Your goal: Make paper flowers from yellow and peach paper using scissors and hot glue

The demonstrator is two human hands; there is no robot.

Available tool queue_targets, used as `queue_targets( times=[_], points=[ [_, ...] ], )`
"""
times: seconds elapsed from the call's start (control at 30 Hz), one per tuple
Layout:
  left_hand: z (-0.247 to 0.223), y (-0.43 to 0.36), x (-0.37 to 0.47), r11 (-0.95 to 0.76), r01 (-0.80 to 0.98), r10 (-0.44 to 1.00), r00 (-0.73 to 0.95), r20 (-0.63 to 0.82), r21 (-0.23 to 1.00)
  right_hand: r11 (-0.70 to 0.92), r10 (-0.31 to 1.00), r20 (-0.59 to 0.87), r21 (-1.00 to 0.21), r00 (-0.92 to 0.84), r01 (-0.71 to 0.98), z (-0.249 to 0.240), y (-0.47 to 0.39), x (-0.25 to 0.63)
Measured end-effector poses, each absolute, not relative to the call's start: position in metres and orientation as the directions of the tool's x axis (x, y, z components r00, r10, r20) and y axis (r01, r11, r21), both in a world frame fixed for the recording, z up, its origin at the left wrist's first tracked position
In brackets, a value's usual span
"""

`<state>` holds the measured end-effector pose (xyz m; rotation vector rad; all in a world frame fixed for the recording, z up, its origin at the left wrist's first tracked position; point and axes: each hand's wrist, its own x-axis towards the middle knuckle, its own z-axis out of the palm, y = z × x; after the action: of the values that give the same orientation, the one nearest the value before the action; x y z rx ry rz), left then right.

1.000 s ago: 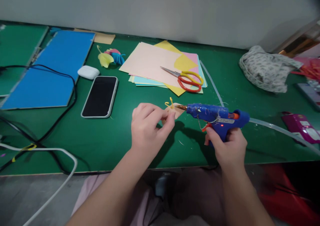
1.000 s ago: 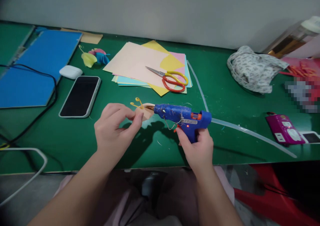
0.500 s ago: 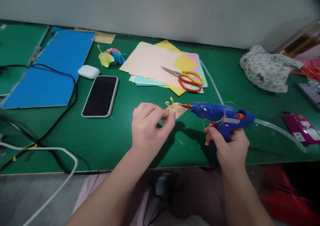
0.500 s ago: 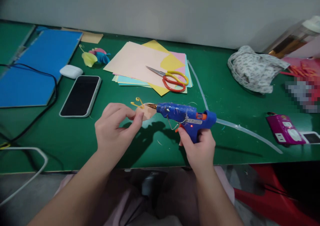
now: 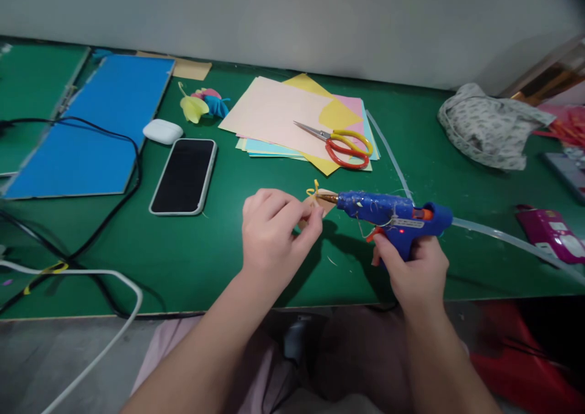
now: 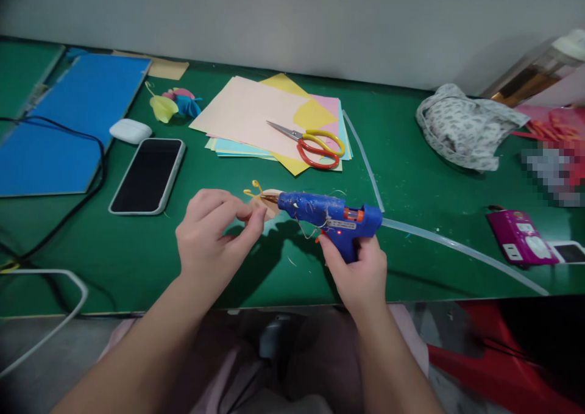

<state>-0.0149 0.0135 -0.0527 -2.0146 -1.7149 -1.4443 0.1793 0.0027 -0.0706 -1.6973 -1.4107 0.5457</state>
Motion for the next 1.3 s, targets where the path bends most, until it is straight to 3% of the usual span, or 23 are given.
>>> queue_targets(
  times=[0.27,0.47,0.57,0.83,1.13,1.3],
  points=[
    [-0.054,0.014,-0.016,-0.344,0.825,0.707,-0.087,0.702,0.449,-0.002,0.947,0.178,-0.827,0.266,0.562,-0.069,0.004,0.18],
    [-0.052,0.013,-0.018,-0.281,0.783,0.758,-0.174,0.628,0.556,0.084,0.917,0.161,-0.972,0.365,0.218,-0.062,0.012,0.181],
    [-0.051,0.012,-0.018,-0.264,0.76,0.778,-0.197,0.597,0.594,0.1,0.917,0.145,-0.985,0.371,0.137,-0.062,0.013,0.181],
    [-0.046,0.012,-0.017,-0.263,0.684,0.827,-0.203,0.524,0.68,0.01,0.953,0.113,-0.939,0.281,0.343,-0.063,0.008,0.179],
    [-0.045,0.011,-0.019,-0.221,0.609,0.87,-0.23,0.436,0.762,0.049,0.96,0.058,-0.998,0.276,0.04,-0.065,0.013,0.183],
    [-0.045,0.011,-0.018,-0.199,0.601,0.879,-0.239,0.412,0.774,-0.028,0.984,0.0,-0.987,0.175,0.16,-0.065,0.009,0.182]
  ],
)
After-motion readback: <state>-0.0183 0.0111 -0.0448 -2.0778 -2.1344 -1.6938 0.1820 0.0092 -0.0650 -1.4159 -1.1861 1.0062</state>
